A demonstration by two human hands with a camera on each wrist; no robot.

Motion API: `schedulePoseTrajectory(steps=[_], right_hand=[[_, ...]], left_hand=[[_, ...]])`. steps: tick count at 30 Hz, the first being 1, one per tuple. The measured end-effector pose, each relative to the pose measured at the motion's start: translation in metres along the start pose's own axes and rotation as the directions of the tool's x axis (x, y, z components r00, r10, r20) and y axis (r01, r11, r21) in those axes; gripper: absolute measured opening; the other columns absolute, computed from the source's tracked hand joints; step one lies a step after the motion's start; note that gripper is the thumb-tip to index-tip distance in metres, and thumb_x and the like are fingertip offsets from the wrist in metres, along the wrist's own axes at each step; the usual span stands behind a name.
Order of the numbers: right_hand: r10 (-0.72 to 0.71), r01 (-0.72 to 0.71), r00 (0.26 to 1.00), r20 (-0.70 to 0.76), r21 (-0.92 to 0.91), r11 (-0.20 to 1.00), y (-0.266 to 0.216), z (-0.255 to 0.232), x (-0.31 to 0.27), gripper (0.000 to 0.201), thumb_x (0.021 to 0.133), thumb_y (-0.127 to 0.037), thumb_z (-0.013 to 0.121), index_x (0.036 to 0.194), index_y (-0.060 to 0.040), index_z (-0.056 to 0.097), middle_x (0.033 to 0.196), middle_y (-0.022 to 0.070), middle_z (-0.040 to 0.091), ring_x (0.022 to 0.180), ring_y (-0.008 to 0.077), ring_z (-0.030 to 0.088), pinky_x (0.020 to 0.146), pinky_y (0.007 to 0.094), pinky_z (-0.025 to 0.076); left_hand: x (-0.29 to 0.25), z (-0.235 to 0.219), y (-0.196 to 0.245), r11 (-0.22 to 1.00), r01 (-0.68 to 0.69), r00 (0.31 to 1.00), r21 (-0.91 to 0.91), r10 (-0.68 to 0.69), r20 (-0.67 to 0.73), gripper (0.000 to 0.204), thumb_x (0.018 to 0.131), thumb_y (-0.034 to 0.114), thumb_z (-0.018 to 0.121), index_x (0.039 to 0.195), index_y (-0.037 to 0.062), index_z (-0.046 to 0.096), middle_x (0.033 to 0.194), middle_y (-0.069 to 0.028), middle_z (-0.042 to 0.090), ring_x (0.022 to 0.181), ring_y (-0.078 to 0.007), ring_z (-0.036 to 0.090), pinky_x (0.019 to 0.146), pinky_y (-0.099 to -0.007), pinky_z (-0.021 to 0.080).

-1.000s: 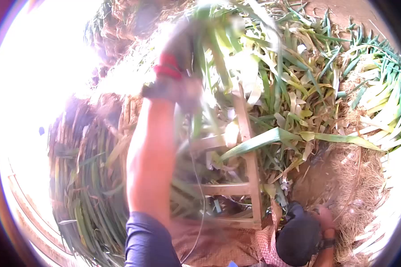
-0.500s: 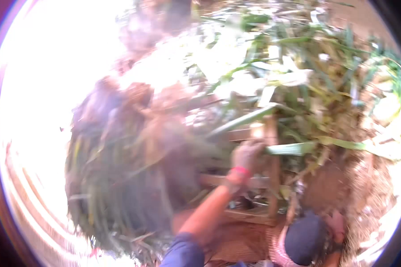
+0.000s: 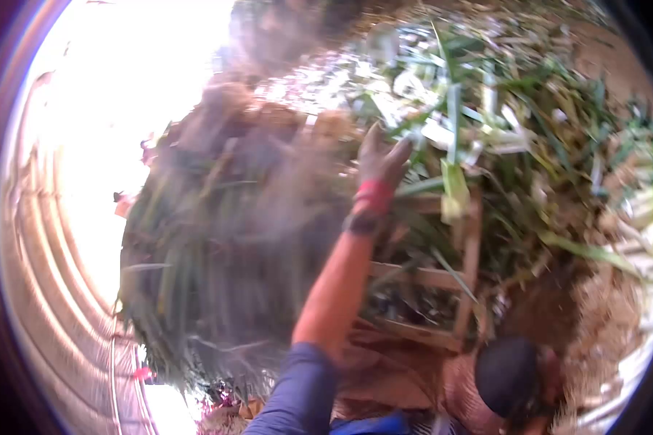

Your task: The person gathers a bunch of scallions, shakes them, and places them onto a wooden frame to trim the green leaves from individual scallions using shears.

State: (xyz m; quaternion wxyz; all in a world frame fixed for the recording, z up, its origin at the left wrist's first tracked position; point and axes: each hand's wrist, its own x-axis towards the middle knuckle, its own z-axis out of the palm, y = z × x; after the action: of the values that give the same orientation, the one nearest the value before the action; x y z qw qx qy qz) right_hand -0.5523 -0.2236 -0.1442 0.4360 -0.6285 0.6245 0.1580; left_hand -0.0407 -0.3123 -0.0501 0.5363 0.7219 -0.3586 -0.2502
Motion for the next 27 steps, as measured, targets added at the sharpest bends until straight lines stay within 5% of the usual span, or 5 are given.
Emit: schedulePoseTrajectory(steps=[4, 20, 22, 25, 27], right_hand=[[0.078, -0.079, 0.997, 0.010, 0.148, 0.986, 0.144, 0.097, 0.078, 0.055, 0.091, -0.044, 0.071, 0.131, -0.0064, 0.070, 0.117, 0.0242, 0.076, 0.111, 0.0425, 0.072, 0.095, 0.0504, 0.055], [0.021, -0.011, 0.999, -0.046, 0.201, 0.979, 0.121, 0.093, 0.068, 0.043, 0.090, -0.030, 0.068, 0.121, -0.0008, 0.071, 0.110, 0.0258, 0.075, 0.104, 0.0421, 0.072, 0.091, 0.0470, 0.055], [-0.056, 0.052, 0.998, 0.032, 0.108, 0.993, 0.110, 0.090, 0.074, 0.042, 0.092, -0.031, 0.065, 0.121, -0.0010, 0.072, 0.108, 0.0230, 0.076, 0.101, 0.0387, 0.073, 0.088, 0.0454, 0.056], [-0.130, 0.127, 0.992, -0.003, 0.246, 0.961, 0.111, 0.078, 0.070, 0.042, 0.094, -0.034, 0.065, 0.118, 0.0002, 0.071, 0.105, 0.0194, 0.077, 0.100, 0.0310, 0.074, 0.086, 0.0415, 0.056], [-0.094, 0.108, 0.994, -0.059, 0.311, 0.944, 0.128, 0.083, 0.074, 0.047, 0.096, -0.035, 0.065, 0.125, 0.0024, 0.066, 0.108, 0.0203, 0.076, 0.099, 0.0344, 0.074, 0.093, 0.0404, 0.056]], left_hand=[[-0.083, -0.007, -0.091, 0.673, 0.325, 0.946, 0.664, -0.226, -0.234, 0.111, 0.080, 0.062, 0.086, 0.154, -0.0098, 0.043, 0.146, -0.0348, 0.056, 0.135, -0.0462, 0.058, 0.113, -0.0479, 0.048], [-0.101, -0.048, -0.185, 0.951, 0.227, 0.767, 0.208, -0.043, -0.640, 0.043, 0.093, 0.028, 0.086, 0.117, -0.0025, 0.069, 0.108, -0.0059, 0.073, 0.085, -0.0216, 0.070, 0.072, -0.0392, 0.058], [-0.072, -0.082, -0.211, 0.894, 0.034, 0.854, 0.447, 0.206, -0.478, 0.039, 0.095, 0.032, 0.084, 0.112, 0.0007, 0.069, 0.098, -0.0048, 0.071, 0.073, -0.0185, 0.065, 0.061, -0.0370, 0.053], [-0.031, -0.118, -0.226, 0.710, 0.702, 0.695, 0.060, -0.664, -0.276, 0.067, 0.101, 0.061, 0.066, 0.132, 0.0023, 0.067, 0.108, -0.0161, 0.072, 0.085, -0.0264, 0.066, 0.077, -0.0446, 0.057], [0.026, -0.184, -0.312, 0.568, 0.752, 0.656, -0.336, -0.695, 0.294, 0.069, 0.103, 0.049, 0.066, 0.151, 0.0018, 0.051, 0.142, -0.0213, 0.062, 0.108, -0.0336, 0.071, 0.101, -0.0431, 0.058]])
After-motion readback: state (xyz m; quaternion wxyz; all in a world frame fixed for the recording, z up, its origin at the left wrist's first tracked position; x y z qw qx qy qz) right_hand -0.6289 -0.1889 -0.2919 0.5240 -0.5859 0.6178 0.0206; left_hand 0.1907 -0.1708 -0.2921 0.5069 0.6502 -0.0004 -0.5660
